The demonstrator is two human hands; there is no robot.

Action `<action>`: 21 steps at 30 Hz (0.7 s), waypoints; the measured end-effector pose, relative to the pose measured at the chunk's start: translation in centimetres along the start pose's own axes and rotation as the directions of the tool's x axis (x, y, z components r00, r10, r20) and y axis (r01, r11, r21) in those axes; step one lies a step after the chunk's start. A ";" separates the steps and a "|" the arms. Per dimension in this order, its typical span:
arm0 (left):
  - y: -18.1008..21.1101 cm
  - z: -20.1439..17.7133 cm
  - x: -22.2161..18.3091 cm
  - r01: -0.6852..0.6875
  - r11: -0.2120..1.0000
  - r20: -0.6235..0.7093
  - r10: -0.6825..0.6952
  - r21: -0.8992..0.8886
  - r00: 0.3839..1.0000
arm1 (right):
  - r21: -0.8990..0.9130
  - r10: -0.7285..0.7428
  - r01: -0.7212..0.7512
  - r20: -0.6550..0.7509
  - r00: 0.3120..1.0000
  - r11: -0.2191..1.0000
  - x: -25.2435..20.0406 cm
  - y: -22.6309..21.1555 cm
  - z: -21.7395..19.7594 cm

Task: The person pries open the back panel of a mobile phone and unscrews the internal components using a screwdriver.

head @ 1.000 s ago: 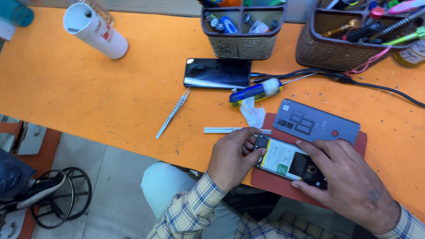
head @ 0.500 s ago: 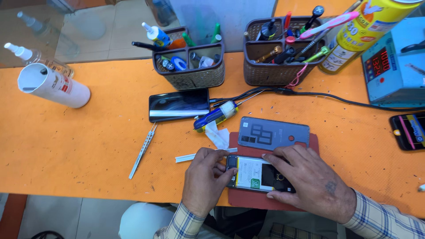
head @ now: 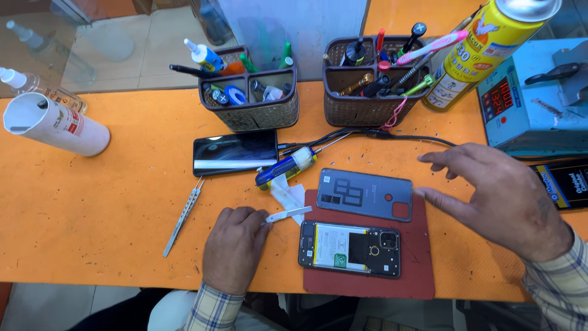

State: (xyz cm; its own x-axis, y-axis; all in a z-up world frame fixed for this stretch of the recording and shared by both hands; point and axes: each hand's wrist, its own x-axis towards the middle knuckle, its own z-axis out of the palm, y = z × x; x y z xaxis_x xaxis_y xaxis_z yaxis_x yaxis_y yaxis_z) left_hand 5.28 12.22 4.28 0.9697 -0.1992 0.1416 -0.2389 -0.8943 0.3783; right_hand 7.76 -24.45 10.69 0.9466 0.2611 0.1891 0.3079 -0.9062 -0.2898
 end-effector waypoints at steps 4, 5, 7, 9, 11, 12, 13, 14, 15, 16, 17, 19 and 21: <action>-0.4 -0.9 0.3 0.122 0.991 0.068 -0.126 0.059 0.990 | 0.025 0.031 -0.028 -0.121 0.992 0.999 1.5 1.4 1.0; -0.4 -1.1 0.4 0.170 0.982 0.089 -0.176 0.077 0.980 | 0.023 0.031 -0.028 -0.125 0.992 0.999 1.9 1.7 1.5; -0.4 -1.4 0.4 0.196 0.974 0.101 -0.208 0.114 0.973 | 0.134 0.053 -0.026 -0.206 0.977 0.991 2.7 2.2 3.0; -0.3 -1.5 0.5 0.227 0.962 0.111 -0.245 0.154 0.963 | 0.162 0.071 -0.029 -0.261 0.963 0.986 3.2 2.4 4.5; -0.1 -1.6 0.8 0.259 0.953 0.122 -0.278 0.155 0.953 | 0.193 0.088 -0.027 -0.314 0.945 0.981 3.3 2.8 5.4; 0.1 -1.7 1.1 0.263 0.952 0.118 -0.283 0.158 0.952 | 0.191 0.077 -0.012 -0.341 0.937 0.982 3.2 2.9 5.7; 0.3 -2.2 0.8 0.215 0.970 0.053 -0.222 0.110 0.974 | 0.200 0.060 0.014 -0.358 0.932 0.980 3.1 2.7 6.2; 0.6 -2.8 0.7 0.162 0.984 -0.016 -0.161 0.068 0.987 | 0.215 0.048 0.031 -0.350 0.936 0.976 2.8 2.6 6.5; 1.0 -3.4 0.8 0.185 0.980 -0.030 -0.183 0.079 0.983 | 0.193 0.048 0.022 -0.353 0.934 0.981 2.6 2.6 6.4; 1.5 -3.8 1.1 0.114 0.993 -0.114 -0.110 0.031 0.987 | 0.171 0.048 0.014 -0.357 0.933 0.985 2.9 2.5 6.6; 2.3 -4.1 1.6 0.032 0.999 -0.189 -0.035 -0.018 0.981 | 0.178 0.040 0.024 -0.348 0.937 0.984 2.8 2.6 6.7; 4.0 -4.5 2.8 -0.054 0.996 -0.262 0.035 -0.066 0.965 | 0.169 0.053 0.006 -0.345 0.937 0.986 2.5 2.9 6.8; 5.4 -3.9 4.7 -0.256 0.956 -0.368 0.189 -0.142 0.911 | 0.192 0.050 0.019 -0.347 0.936 0.981 2.4 3.1 7.2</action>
State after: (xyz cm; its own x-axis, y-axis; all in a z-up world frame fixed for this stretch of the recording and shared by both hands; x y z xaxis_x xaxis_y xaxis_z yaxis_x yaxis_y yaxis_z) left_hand 8.30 7.97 10.54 0.8189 -0.2032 0.5368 -0.4839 -0.7474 0.4553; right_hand 11.65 -24.21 3.47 0.8685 0.0841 0.4885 0.3387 -0.8203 -0.4609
